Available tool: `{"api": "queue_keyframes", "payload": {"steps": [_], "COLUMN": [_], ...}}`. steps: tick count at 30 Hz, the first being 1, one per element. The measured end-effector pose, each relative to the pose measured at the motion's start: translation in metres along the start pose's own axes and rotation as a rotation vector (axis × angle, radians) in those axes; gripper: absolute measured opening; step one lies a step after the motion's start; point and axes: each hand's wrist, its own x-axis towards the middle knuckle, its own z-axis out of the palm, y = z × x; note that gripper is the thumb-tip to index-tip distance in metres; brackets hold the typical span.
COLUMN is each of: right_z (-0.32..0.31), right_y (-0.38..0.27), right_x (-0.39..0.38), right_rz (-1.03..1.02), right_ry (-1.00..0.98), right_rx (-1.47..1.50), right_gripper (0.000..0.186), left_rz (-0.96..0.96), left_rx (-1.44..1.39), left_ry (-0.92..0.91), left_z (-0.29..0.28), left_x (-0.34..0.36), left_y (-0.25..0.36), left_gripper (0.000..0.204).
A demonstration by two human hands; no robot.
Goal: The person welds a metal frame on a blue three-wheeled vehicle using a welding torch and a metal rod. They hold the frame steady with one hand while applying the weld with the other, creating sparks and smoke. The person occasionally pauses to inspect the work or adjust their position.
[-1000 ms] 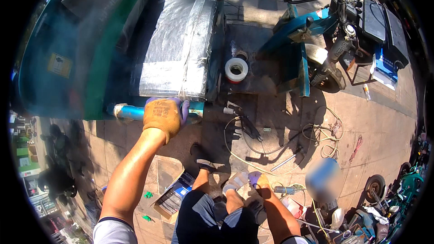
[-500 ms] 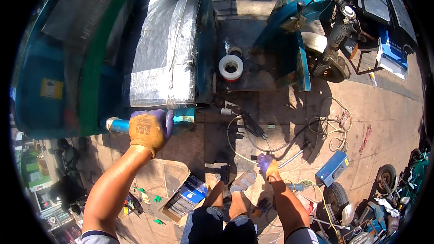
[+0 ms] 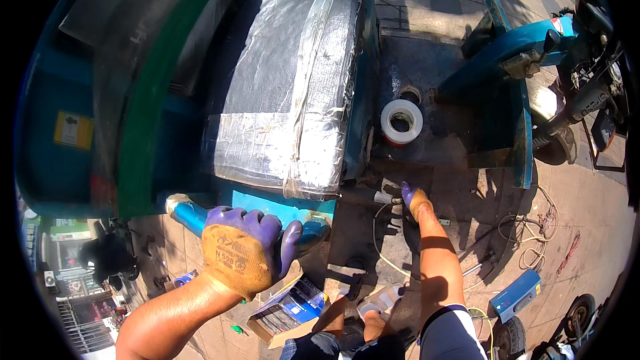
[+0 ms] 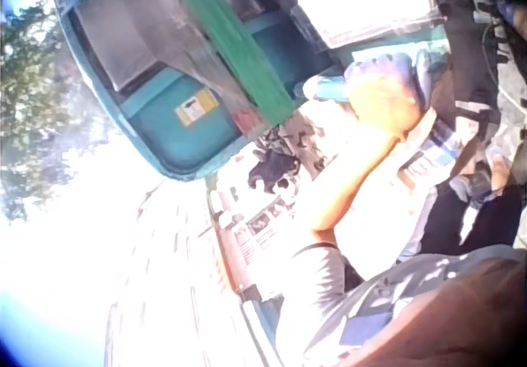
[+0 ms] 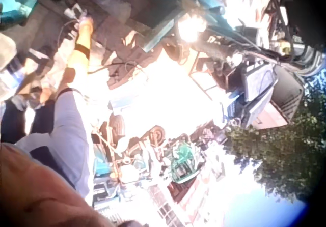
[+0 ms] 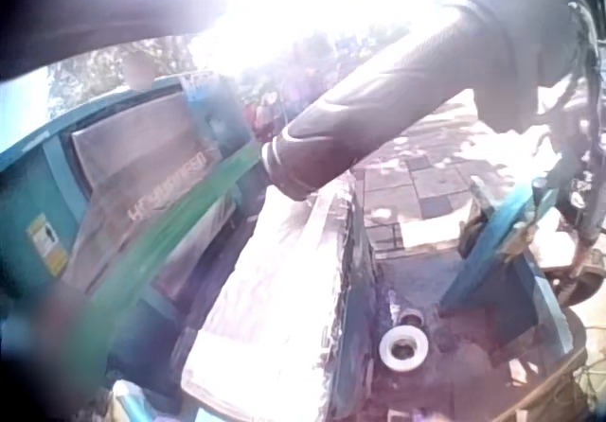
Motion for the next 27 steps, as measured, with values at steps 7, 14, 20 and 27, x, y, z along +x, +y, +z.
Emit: {"api": "queue_keyframes", "payload": {"steps": [7, 14, 20, 27], "right_z": [-0.019, -0.054, 0.014, 0.132], "right_y": [-0.022, -0.049, 0.008, 0.079], "right_x": [-0.01, -0.044, -0.077, -0.27], "right_rz": [0.048, -0.01, -0.081, 0.106], "right_ry": [-0.046, -0.074, -0.093, 0.006], "right_rx": [0.223, -0.092, -0.191, 0.274], "right_gripper": [0.07, 0.063, 0.039, 0.05], "left_rz": [-0.016, -0.014, -0.019, -0.059], "left_rx": [0.035, 0.034, 0.036, 0.11], "left_ry": [-0.006, -0.027, -0.032, -0.021], "left_z": [0.001, -0.001, -0.005, 0.002], "left_x": [-0.001, 0.002, -0.003, -0.003], "left_y": [-0.004, -0.002, 0.001, 0.002], "left_gripper": [0.042, 0.042, 0.034, 0.042]}}
